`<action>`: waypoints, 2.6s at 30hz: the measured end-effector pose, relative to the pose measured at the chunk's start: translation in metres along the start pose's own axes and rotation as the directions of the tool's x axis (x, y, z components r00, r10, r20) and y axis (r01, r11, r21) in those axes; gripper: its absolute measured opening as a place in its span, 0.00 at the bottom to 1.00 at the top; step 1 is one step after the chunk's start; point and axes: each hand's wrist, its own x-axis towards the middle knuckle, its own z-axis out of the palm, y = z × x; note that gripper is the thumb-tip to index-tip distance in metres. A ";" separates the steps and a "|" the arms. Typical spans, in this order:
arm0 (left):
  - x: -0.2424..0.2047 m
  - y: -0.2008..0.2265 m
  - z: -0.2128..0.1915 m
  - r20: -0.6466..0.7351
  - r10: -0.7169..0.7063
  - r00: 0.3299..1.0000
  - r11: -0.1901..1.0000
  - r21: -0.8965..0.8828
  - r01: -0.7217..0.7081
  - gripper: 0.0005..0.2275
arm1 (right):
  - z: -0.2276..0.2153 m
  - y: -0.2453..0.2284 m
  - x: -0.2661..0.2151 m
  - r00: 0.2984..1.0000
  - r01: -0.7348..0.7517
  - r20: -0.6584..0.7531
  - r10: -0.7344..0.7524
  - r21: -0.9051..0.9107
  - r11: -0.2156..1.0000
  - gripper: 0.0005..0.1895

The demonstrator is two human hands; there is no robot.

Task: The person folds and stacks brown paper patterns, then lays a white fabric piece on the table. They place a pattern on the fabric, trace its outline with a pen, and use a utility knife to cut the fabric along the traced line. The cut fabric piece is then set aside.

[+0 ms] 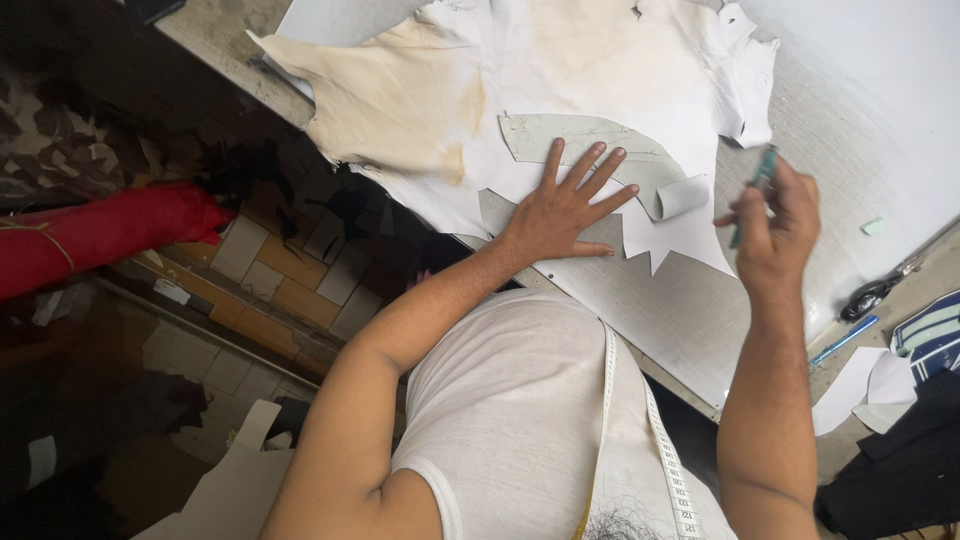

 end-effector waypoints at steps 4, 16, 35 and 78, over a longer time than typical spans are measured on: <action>0.002 0.000 -0.010 0.054 -0.033 0.998 0.999 -0.034 0.035 0.44 | 0.071 -0.062 0.058 0.918 0.288 0.320 -0.234 -0.133 0.948 0.20; 0.003 -0.002 -0.023 0.107 -0.049 0.993 0.994 -0.092 0.059 0.44 | 0.172 -0.073 0.127 0.634 0.715 0.671 -0.384 -0.320 0.622 0.21; 0.000 -0.001 0.007 0.026 -0.029 0.999 0.999 0.042 0.027 0.45 | 0.153 -0.055 0.136 0.635 0.726 0.683 -0.361 -0.367 0.582 0.25; 0.001 -0.002 0.012 0.012 -0.023 1.000 0.997 0.069 0.022 0.45 | 0.139 -0.039 0.129 0.626 0.759 0.665 -0.407 -0.401 0.513 0.25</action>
